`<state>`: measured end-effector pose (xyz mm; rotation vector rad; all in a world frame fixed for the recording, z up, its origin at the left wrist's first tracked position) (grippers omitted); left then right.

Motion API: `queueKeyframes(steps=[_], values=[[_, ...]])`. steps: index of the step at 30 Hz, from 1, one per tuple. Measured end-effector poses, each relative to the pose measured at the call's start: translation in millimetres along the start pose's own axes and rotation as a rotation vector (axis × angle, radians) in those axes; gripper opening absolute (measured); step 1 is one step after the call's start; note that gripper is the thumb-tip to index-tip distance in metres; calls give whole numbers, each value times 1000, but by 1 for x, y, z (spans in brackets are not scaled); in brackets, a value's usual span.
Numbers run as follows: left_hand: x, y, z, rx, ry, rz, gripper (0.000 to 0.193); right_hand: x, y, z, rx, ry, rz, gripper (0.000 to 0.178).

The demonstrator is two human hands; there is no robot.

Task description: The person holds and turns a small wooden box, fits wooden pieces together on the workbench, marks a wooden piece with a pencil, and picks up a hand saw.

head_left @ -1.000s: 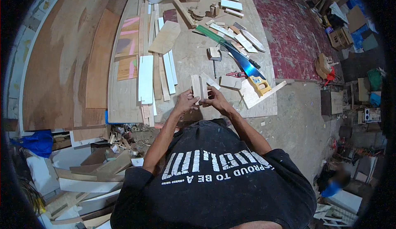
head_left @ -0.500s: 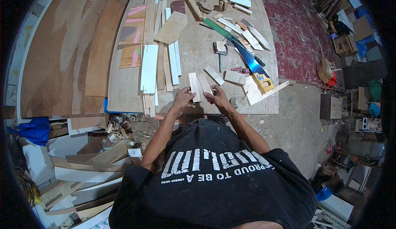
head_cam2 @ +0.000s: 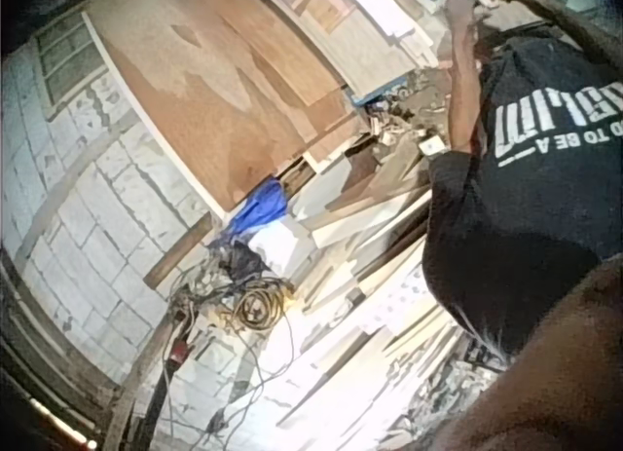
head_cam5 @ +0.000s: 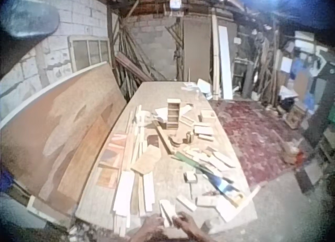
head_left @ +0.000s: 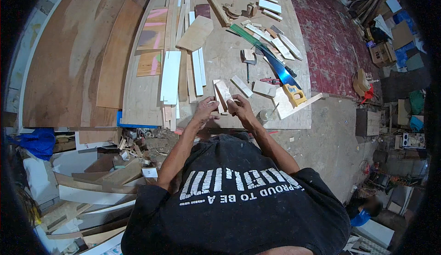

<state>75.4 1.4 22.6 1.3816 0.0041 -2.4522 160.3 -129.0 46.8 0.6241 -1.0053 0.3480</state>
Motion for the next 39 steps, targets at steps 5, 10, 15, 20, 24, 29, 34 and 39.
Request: queueKeyframes(steps=[5,10,15,20,24,29,34,39], values=[[-22,0,11,63,53,189,40,22,7,9,23,-47,141,34],[-36,-5,16,101,120,202,47,37,7,16,82,3,202,35],[-48,-6,22,127,145,208,58,43,4,11,149,-2,330,47],[-49,1,20,135,135,204,57,54,11,16,173,-32,419,44],[-43,7,17,129,124,216,58,58,8,19,203,-29,473,46],[-36,14,12,174,121,325,50,66,5,30,142,-40,456,43],[-31,24,13,226,94,578,45,76,7,40,114,-77,497,40],[-29,30,7,321,74,634,36,69,-26,31,-87,-236,184,27]])
Point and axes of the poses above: each hand's wrist, its own z-axis away from the middle knuckle, its own y-axis out of the palm, x = y × z, the point moved 9 cm from there along -z, towards the middle knuckle, and after that the axes turned 11 degrees about -z, right-handed, at the moved point
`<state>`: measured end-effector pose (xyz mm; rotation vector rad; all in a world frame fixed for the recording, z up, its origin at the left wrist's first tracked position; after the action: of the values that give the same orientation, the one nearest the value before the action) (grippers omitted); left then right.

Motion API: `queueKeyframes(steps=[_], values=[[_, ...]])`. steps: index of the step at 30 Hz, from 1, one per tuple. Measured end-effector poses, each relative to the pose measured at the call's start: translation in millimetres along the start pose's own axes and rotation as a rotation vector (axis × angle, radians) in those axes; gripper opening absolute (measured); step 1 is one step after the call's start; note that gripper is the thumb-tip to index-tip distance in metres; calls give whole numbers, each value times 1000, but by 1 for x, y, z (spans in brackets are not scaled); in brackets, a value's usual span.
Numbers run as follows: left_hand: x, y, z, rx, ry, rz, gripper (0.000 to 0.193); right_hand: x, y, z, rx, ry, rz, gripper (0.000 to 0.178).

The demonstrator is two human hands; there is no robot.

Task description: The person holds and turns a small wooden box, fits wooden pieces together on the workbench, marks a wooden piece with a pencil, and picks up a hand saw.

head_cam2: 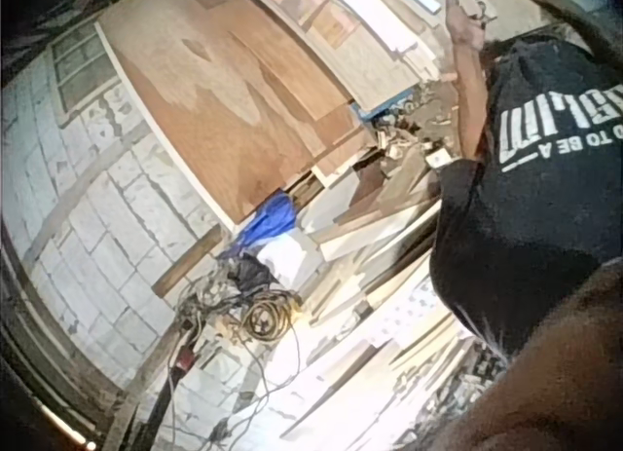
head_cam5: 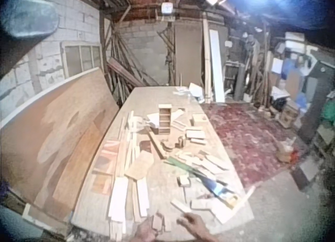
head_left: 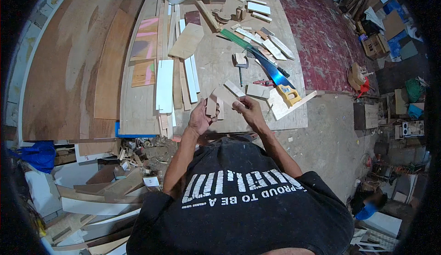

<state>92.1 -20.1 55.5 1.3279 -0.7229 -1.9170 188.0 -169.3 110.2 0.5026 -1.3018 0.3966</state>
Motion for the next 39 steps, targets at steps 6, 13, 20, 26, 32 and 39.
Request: queueKeyframes(steps=[6,13,20,26,32,39], values=[[-6,34,-7,-92,94,-248,36,-13,10,3,-99,166,-398,20],[-15,42,-15,-72,170,-339,52,18,25,0,-46,-148,172,37],[-15,41,-9,-111,150,-300,46,15,25,-5,-76,-138,218,38],[-15,35,-5,-117,131,-295,48,19,28,-7,-29,-100,193,39],[-12,35,-8,-89,143,-299,48,38,33,-9,-13,-128,111,51],[-10,40,-6,-70,93,-256,50,42,31,-5,-28,-147,141,53]])
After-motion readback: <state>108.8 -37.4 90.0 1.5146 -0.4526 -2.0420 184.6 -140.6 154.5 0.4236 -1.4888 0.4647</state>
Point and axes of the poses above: each hand's wrist, its own z-axis away from the middle knuckle, its own y-axis out of the palm, x = y × z, the point moved 9 cm from there along -z, towards the middle knuckle, and after that the axes turned 11 degrees about -z, right-handed, at the moved point
